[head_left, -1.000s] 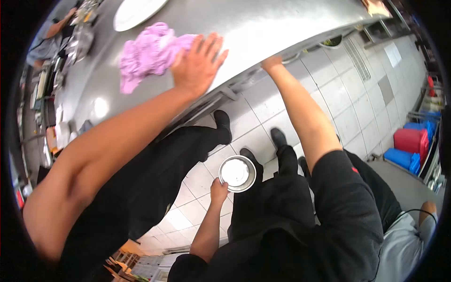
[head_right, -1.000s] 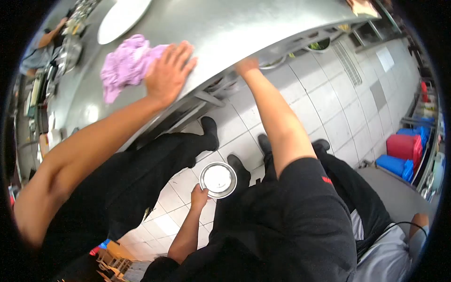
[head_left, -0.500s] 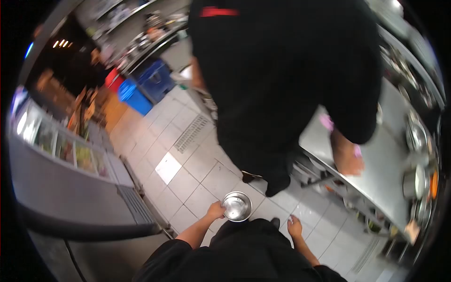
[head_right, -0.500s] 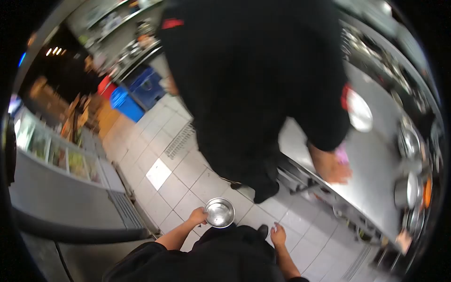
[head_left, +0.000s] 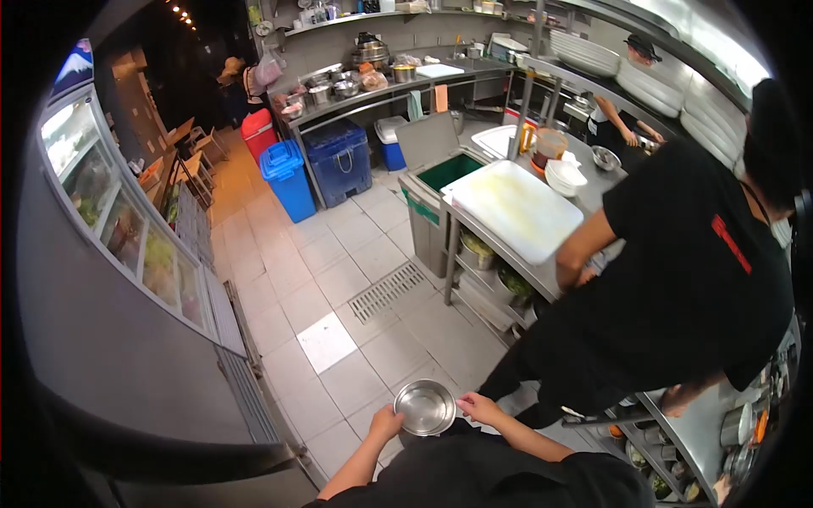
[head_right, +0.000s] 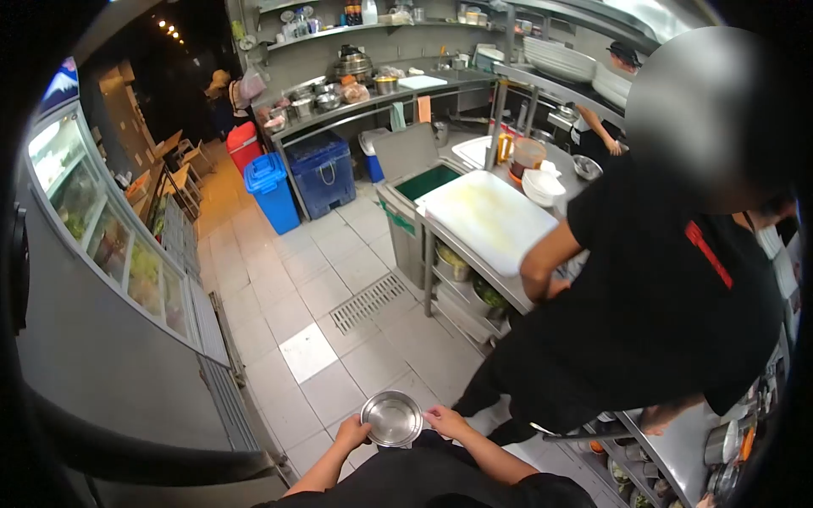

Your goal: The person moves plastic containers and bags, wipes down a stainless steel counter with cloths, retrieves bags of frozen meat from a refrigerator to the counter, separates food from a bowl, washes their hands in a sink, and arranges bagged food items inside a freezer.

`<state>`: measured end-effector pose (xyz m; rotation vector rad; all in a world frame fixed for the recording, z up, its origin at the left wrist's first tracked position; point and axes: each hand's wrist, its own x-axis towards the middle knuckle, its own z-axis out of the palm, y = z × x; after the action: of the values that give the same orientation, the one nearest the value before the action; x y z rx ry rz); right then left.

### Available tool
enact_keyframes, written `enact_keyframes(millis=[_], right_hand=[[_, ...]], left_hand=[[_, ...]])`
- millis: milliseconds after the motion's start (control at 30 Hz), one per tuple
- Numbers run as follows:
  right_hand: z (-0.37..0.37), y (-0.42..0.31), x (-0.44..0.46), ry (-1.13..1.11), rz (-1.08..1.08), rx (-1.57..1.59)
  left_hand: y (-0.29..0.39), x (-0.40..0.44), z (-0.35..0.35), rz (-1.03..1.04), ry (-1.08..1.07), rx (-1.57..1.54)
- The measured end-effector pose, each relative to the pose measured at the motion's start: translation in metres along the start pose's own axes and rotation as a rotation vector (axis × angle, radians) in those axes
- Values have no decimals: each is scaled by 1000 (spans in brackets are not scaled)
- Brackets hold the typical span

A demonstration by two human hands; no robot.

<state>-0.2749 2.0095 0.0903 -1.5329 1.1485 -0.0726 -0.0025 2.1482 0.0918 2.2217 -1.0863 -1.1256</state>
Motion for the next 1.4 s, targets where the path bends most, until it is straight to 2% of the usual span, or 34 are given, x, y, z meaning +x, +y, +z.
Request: enact_keyframes(millis=[67, 133, 200, 233, 267, 333, 400, 467, 533, 567, 600, 667, 700, 733, 767, 833, 867, 967, 1100, 1200, 1267, 1300, 1333, 1367, 1400], right_hand=[[8, -45, 31, -31, -22, 56], [15, -79, 64, 38, -40, -53], [16, -94, 103, 64, -82, -36], [14, -102, 124, 115, -132, -105], [12, -116, 142, 167, -183, -171], [2, -146, 169, 227, -167, -92], [-13, -175, 198, 308, -104, -135], [-21, -179, 245, 328, -102, -81], [-33, -203, 302, 402, -90, -70], [-38, -222, 334, 388, -103, -70], [-40, -240, 358, 381, -75, -24], [-55, -287, 403, 385, -18, 56], [-64, -321, 421, 357, -19, 87], [-68, -347, 442, 354, -16, 68], [-72, -371, 464, 379, -54, 54], [-81, -394, 523, 408, -125, 26], [-86, -406, 546, 414, -132, 14], [-92, -452, 612, 400, -137, 235], [-94, -480, 703, 411, -141, 223], [-98, -513, 772, 500, -109, 252], [-109, -565, 780, 518, -47, 510], [-118, -589, 788, 534, -52, 444], [-128, -627, 787, 576, -47, 402], [-140, -624, 812, 619, -71, 373], [-153, -620, 832, 659, -88, 345]], left_hand=[[45, -4, -59, -51, -97, -192], [65, 11, -99, -12, -68, -176], [71, 37, -127, 61, -18, -49], [55, 65, -134, 1, -145, -209], [49, 86, -147, 4, -144, -200], [40, 135, -176, 28, -225, -695], [20, 191, -216, 78, -224, -586], [2, 237, -256, 20, -39, -498], [-38, 279, -298, 21, 135, 41], [-67, 301, -313, -95, 146, 74], [-105, 314, -320, -222, 149, 103], [-182, 334, -335, -404, -33, 319], [-194, 330, -350, -501, -200, 344], [-235, 323, -349, -318, -126, 507], [-231, 327, -359, -501, -209, 419], [-211, 345, -381, -746, -189, 296], [-205, 361, -390, -789, -175, 269], [-186, 424, -411, -843, -159, 223], [-167, 541, -459, -843, -163, 223], [-152, 651, -521, -839, -162, 287], [-141, 740, -572, -818, -167, 380], [-132, 783, -602, -773, -162, 399], [-148, 841, -637, -516, -171, 272], [-160, 895, -673, -264, -204, 134], [-128, 946, -709, -356, -164, 157]])
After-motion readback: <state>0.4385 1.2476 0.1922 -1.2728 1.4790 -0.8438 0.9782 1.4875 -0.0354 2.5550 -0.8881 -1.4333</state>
